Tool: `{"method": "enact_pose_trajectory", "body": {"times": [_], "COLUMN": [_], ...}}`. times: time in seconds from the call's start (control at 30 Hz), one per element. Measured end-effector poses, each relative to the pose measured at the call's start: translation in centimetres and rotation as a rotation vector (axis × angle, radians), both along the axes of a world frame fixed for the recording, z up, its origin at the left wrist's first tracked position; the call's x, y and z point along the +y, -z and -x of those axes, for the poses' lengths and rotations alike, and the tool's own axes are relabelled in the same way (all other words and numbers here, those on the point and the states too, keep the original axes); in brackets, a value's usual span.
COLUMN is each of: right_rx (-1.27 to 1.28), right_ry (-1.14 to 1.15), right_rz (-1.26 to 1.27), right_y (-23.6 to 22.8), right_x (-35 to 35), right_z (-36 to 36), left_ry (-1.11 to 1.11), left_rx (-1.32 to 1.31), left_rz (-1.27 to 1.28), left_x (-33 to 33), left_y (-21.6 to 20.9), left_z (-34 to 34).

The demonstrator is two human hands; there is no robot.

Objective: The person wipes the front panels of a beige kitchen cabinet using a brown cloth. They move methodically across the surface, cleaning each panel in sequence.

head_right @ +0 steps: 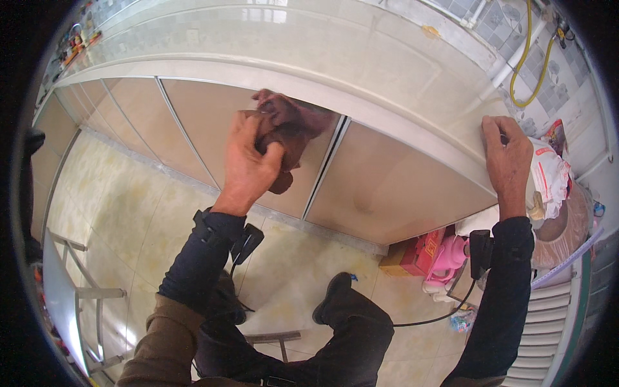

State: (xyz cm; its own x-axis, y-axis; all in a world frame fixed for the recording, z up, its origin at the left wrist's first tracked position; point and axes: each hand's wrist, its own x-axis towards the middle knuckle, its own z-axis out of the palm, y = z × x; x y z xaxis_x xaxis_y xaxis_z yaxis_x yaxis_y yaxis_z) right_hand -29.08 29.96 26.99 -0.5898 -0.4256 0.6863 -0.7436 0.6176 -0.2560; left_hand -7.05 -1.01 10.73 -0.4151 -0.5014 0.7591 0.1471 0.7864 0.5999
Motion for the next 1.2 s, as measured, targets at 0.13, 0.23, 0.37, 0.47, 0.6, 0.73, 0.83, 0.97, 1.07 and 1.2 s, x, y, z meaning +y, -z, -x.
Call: {"method": "enact_pose_trajectory", "body": {"times": [0.13, 0.23, 0.37, 0.47, 0.6, 0.73, 0.83, 0.97, 1.07, 1.2], "right_rx": [-0.008, 0.002, 0.032, 0.007, 0.023, 0.013, 0.0, 0.002, 0.041, -0.014], "right_ry": [0.009, 0.021, 0.009, 0.015, -0.013, -0.04, -0.021, 0.01, -0.012, 0.04], "right_rz": [0.001, -0.004, -0.016, -0.001, -0.001, 0.003, -0.025, -0.04, -0.046, -0.065], "right_y": [0.0, 0.0, 0.0, 0.1, 0.2, 0.3, 0.1, 0.0, 0.0, -0.2], "right_x": [-0.1, -0.1, -0.1, 0.0, 0.2, 0.3, 0.4, 0.6, 0.5, 0.7], "right_z": [0.0, 0.0, 0.0, 0.1, 0.3, 0.7, 1.0, 1.0, 1.0, 1.1], "left_ry": [0.275, 0.466, 0.597, 0.626, 0.434, -0.024, -0.073, -0.122, -0.109, -0.125], "left_rx": [0.057, 0.166, 0.239, 0.327, 0.193, 0.1, 0.009, -0.108, -0.139, -0.115], "left_rz": [-0.659, -0.88, -1.135, -1.198, -0.927, 0.134, 0.23, 0.347, 0.432, 0.532], "left_x": [0.1, -0.3, -0.8, -0.7, -0.1, -0.6, 0.2, 0.9, 1.7, 2.2], "left_y": [0.3, 0.1, -0.4, -0.9, -1.3, -1.7, -1.3, -1.3, -1.6, -2.1], "left_z": [-1.7, -2.6, -3.2, -3.3, -2.8, 0.6, 2.3, 3.3, 3.6, 4.3]}}
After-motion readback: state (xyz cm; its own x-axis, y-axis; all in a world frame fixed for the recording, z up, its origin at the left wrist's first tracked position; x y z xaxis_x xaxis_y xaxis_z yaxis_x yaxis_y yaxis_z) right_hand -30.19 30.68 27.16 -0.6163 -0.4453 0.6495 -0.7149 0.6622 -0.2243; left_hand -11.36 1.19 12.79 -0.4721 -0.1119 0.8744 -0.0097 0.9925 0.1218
